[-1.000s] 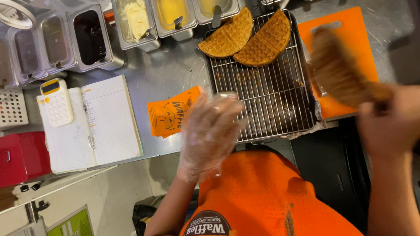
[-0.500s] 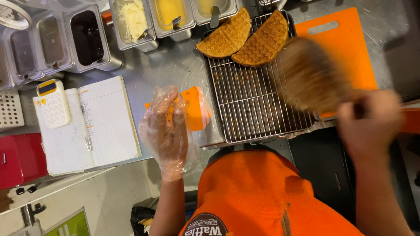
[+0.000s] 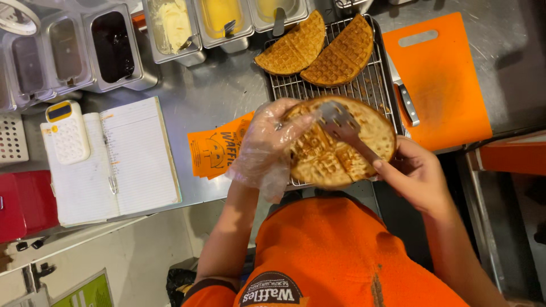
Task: The person spreads butter and chocolate sauce onto a waffle using a spatula. They then fold the waffle in half and place it into an orange paper bag. The process is repeated for a second waffle, which is also folded and bagged.
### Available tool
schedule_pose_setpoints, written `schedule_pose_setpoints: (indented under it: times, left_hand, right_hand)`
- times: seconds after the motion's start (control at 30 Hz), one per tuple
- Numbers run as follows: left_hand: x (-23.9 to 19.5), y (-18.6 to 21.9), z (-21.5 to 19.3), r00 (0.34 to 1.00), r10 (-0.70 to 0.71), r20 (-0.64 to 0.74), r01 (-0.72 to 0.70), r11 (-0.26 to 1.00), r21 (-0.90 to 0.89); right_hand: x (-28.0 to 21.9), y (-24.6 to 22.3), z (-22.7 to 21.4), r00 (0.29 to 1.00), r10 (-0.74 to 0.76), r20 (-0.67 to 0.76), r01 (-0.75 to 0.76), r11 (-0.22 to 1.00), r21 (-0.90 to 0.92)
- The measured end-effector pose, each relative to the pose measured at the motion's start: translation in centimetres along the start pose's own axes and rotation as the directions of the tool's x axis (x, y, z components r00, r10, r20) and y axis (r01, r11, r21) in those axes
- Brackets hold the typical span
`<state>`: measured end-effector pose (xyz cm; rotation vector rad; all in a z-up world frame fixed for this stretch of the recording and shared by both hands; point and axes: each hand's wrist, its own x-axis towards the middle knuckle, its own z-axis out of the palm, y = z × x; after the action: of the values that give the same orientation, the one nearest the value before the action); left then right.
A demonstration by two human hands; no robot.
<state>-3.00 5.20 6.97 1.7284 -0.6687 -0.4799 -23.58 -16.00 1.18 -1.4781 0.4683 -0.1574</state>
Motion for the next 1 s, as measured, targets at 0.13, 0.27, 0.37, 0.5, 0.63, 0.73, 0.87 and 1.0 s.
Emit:
schedule_pose_setpoints:
  times: [0.13, 0.27, 0.37, 0.5, 0.63, 0.73, 0.87, 1.0]
  left_hand:
    - [0.5, 0.8, -1.3, 0.982, 0.161, 0.100, -0.166, 0.985, 0.040]
    - [-0.4, 1.6, -1.7, 0.824, 0.476, 0.307, -0.565, 0.724, 0.395]
    - [-2.5, 1.7, -0.8, 0.813, 0.494, 0.309, -0.581, 0.656, 0.481]
    - [-5.4, 0.7, 0.4, 0.858, 0.514, 0.018, -0.391, 0.630, 0.671]
    - [-7.2, -1.2, -0.1, 0.808, 0.533, -0.253, -0.185, 0.637, 0.748]
    - [-8.6, -2.2, -1.3, 0.777, 0.500, -0.382, -0.085, 0.685, 0.723]
    - [-9.8, -1.9, -1.9, 0.745, 0.457, -0.486, 0.003, 0.726, 0.688]
    - [-10.3, -0.4, -2.2, 0.699, 0.483, -0.528, -0.017, 0.749, 0.663]
  right_hand:
    - [0.0, -2.5, -2.2, 0.986, -0.103, 0.131, 0.137, 0.949, -0.284]
    - [0.4, -3.9, -1.0, 0.929, -0.267, 0.256, 0.367, 0.745, -0.556]
    - [0.5, -2.8, 1.6, 0.912, -0.314, 0.264, 0.406, 0.600, -0.689]
    - [0.3, -0.9, 2.3, 0.923, -0.342, 0.176, 0.350, 0.557, -0.753]
    - [0.7, 0.4, 2.3, 0.925, -0.368, 0.092, 0.321, 0.633, -0.705]
    - [1.1, 0.9, 2.6, 0.930, -0.366, 0.041, 0.292, 0.666, -0.686]
    - [0.9, 1.0, 1.1, 0.925, -0.380, 0.009, 0.286, 0.680, -0.675]
    - [1.0, 1.7, -0.4, 0.920, -0.391, -0.009, 0.291, 0.701, -0.651]
